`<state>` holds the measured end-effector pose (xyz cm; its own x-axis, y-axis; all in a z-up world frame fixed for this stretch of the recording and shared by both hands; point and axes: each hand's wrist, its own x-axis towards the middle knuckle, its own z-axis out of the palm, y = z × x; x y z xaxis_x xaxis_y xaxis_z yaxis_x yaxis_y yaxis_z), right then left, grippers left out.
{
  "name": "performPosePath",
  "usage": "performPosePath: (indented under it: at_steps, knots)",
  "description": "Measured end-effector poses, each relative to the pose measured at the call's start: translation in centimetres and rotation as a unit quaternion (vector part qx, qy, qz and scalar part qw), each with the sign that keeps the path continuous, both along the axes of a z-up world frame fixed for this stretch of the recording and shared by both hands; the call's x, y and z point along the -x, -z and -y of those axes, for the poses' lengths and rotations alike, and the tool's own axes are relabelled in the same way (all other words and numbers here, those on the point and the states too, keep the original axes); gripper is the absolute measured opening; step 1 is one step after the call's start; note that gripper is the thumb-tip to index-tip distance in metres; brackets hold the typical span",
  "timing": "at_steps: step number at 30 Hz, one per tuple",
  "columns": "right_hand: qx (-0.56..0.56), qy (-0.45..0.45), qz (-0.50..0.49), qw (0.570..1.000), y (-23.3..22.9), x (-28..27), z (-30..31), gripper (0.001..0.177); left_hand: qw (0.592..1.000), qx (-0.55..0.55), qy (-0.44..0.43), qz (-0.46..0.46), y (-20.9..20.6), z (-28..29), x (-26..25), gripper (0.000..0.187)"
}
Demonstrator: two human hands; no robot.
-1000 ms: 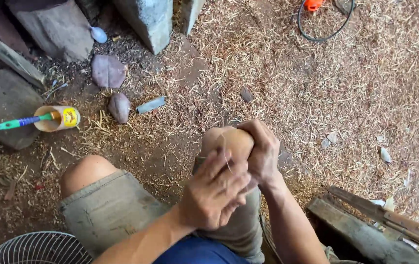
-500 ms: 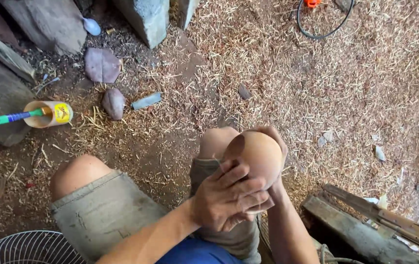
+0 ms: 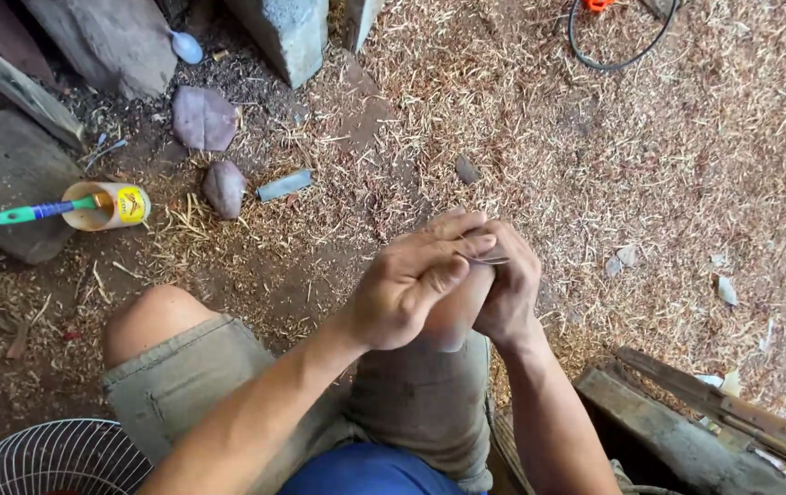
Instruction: Sanding a small wooden bowl by hand with sandpaper to achieve a smooth finish
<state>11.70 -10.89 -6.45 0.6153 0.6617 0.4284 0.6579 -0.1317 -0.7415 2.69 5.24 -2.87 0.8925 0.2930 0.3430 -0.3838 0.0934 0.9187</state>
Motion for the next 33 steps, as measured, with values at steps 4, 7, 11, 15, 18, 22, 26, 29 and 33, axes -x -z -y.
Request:
performPosePath:
  at_steps: [4,7,11,15,18,22,26,29,33]
  knots:
    - [0.139,0.133,-0.209,0.959,-2.7,-0.1,-1.5,0.026,0.988,-0.151,-0.01,-0.015,-0.2,1.6,4.5,0.047]
    - [0.163,0.126,-0.333,0.92,-2.9,0.0,-1.2,0.024,0.947,-0.317,-0.033,0.034,2.1,3.6,7.6,0.047]
    - [0.129,0.084,-0.21,0.965,-5.5,-0.1,-1.7,0.027,0.97,-0.228,0.016,0.078,-7.4,-0.8,0.7,0.054]
    - [0.149,0.104,-0.324,0.928,-4.3,-1.3,-2.1,0.015,0.971,-0.235,-0.04,0.012,-1.9,1.7,1.5,0.037]
    - [0.166,0.179,-0.317,0.917,-3.8,-1.7,-2.6,0.01,0.944,-0.324,-0.036,0.046,-0.3,3.6,4.4,0.04]
    - [0.113,0.133,-0.315,0.933,-2.7,-0.3,-2.2,0.036,0.953,-0.288,-0.09,0.025,-2.0,1.8,0.6,0.044]
    - [0.141,0.088,-0.285,0.944,-1.3,-1.7,-2.7,0.034,0.941,-0.318,-0.114,-0.004,-4.2,1.0,-0.3,0.044]
    - [0.138,0.093,-0.283,0.944,-1.5,-1.7,-3.0,0.021,0.906,-0.412,-0.095,0.032,-1.5,1.9,4.7,0.035]
    - [0.157,0.102,-0.213,0.959,-4.9,0.7,-4.6,0.009,0.93,-0.351,-0.108,0.033,-2.4,-0.8,1.7,0.04]
